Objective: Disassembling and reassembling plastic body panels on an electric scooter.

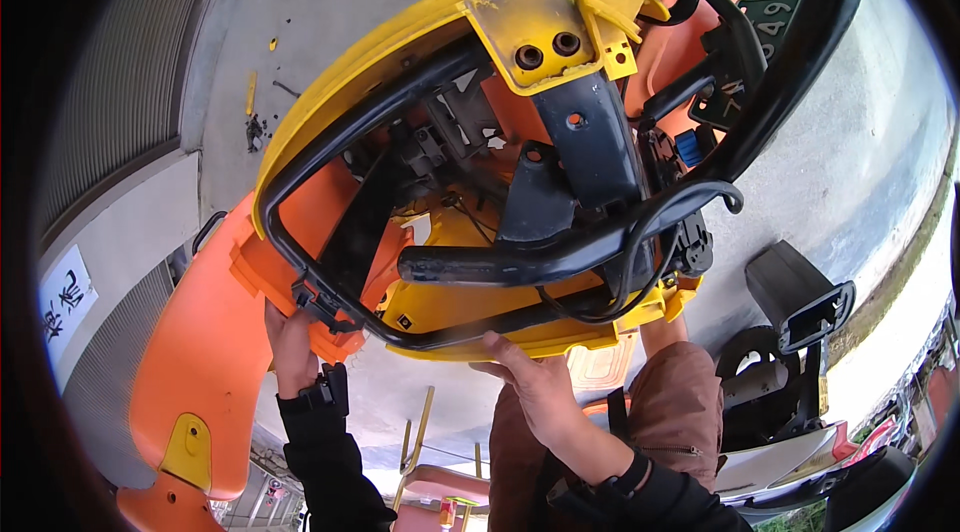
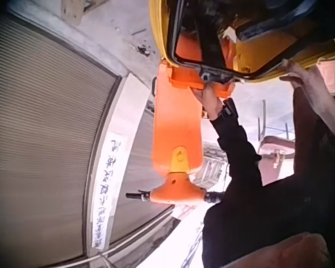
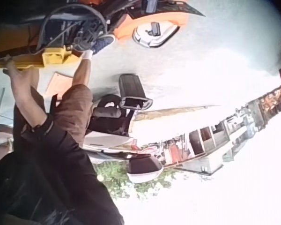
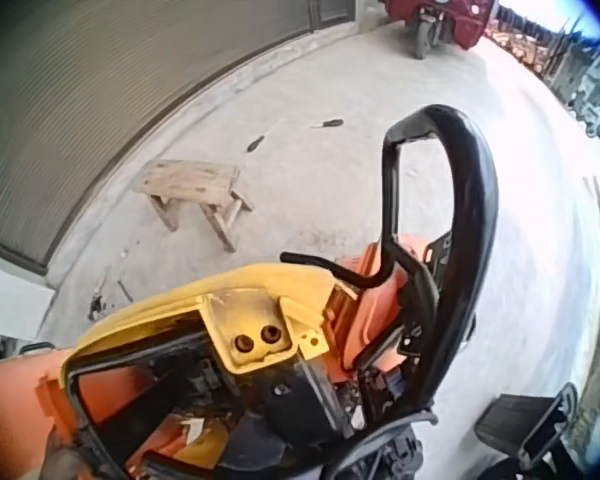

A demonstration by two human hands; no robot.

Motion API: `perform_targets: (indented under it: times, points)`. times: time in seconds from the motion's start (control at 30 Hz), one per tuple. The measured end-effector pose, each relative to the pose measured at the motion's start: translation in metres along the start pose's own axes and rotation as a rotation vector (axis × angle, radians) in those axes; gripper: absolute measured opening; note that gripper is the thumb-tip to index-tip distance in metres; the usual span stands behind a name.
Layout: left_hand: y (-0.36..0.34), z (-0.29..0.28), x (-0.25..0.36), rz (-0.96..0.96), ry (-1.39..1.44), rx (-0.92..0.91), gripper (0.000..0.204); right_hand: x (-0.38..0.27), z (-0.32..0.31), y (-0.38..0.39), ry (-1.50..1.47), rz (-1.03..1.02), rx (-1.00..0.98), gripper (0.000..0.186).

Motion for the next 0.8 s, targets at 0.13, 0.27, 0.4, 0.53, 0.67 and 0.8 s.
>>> perform_targets:
  times: [0.13, 0.27, 0.4, 0.53, 0.67, 0.8]
  points:
    - [0.009, -0.018, -0.003, -0.119, 0.150, 0.002, 0.066, -0.001, -0.002, -0.001, -0.192, -0.062, 0.099, 0.029]
    - [0.012, -0.025, 0.003, -0.118, 0.023, 0.015, 0.063, 0.005, -0.006, -0.006, 0.041, -0.014, 0.028, 0.034]
    - [0.021, -0.029, 0.008, 0.012, -0.121, -0.048, 0.058, 0.002, 0.000, -0.003, 0.027, -0.021, 0.051, 0.033]
    - [0.020, -0.020, 0.011, 0.017, -0.094, -0.121, 0.050, 0.005, -0.002, -0.004, -0.069, -0.059, 0.121, 0.018]
    - [0.017, 0.005, 0.009, 0.002, 0.040, -0.045, 0.039, 0.010, -0.006, -0.005, -0.055, -0.035, 0.137, 0.018]
    - [0.021, 0.005, 0.009, 0.110, -0.065, -0.029, 0.037, 0.003, -0.004, -0.003, 0.114, 0.013, 0.044, 0.032]
Point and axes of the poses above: each hand's wrist, its own y-axis away from the middle knuckle, its own z-axis out of the palm, x = y × z, the point moved 6 cm from there along -y, towards the middle knuckle, and after that the axes turned 11 degrees about x, right-handed, at the moved point
